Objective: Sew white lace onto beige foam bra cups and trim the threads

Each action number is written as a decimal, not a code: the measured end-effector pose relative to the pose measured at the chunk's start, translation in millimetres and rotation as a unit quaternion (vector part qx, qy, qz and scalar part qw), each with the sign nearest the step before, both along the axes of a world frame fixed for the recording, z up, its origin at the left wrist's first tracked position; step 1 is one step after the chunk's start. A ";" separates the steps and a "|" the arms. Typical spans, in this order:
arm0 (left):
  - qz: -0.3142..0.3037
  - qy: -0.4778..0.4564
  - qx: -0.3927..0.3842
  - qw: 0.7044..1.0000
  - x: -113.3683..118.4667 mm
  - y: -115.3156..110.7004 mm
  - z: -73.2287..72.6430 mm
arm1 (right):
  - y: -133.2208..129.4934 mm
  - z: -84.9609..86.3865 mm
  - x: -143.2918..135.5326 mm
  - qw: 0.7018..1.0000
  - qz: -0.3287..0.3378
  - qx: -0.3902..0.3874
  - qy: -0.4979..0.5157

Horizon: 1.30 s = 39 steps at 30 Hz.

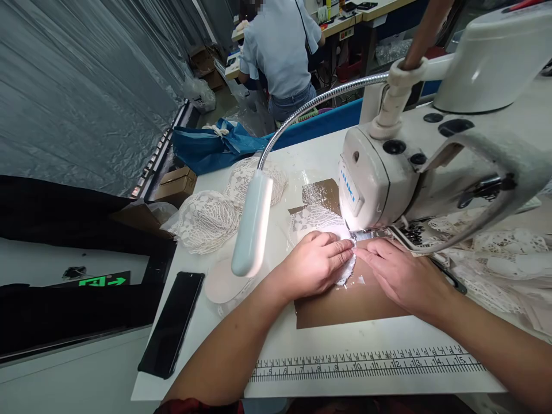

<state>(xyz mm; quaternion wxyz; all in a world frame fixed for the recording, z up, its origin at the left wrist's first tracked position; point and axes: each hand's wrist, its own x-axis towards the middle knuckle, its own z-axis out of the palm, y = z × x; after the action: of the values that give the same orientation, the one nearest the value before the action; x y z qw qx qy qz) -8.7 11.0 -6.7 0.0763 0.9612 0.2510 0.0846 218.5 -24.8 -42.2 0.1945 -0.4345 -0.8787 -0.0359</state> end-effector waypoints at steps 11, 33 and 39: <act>0.060 0.008 0.026 0.998 8.9 -5.8 -4.4 | 2.7 9.2 -8.4 0.998 -0.050 0.017 -0.017; 0.036 -0.119 -0.080 0.989 5.9 -1.1 -3.7 | 1.1 11.2 -5.1 0.999 -0.004 -0.031 0.038; 0.023 -0.053 -0.110 0.992 0.2 -7.6 14.9 | 10.2 15.8 -14.2 0.991 -0.012 -0.119 0.062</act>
<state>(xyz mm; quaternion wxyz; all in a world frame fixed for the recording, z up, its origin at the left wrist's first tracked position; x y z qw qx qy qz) -8.5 3.5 8.2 0.1923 0.9351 0.2769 0.1089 204.3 -14.6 -26.3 0.1953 -0.4665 -0.8576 0.0939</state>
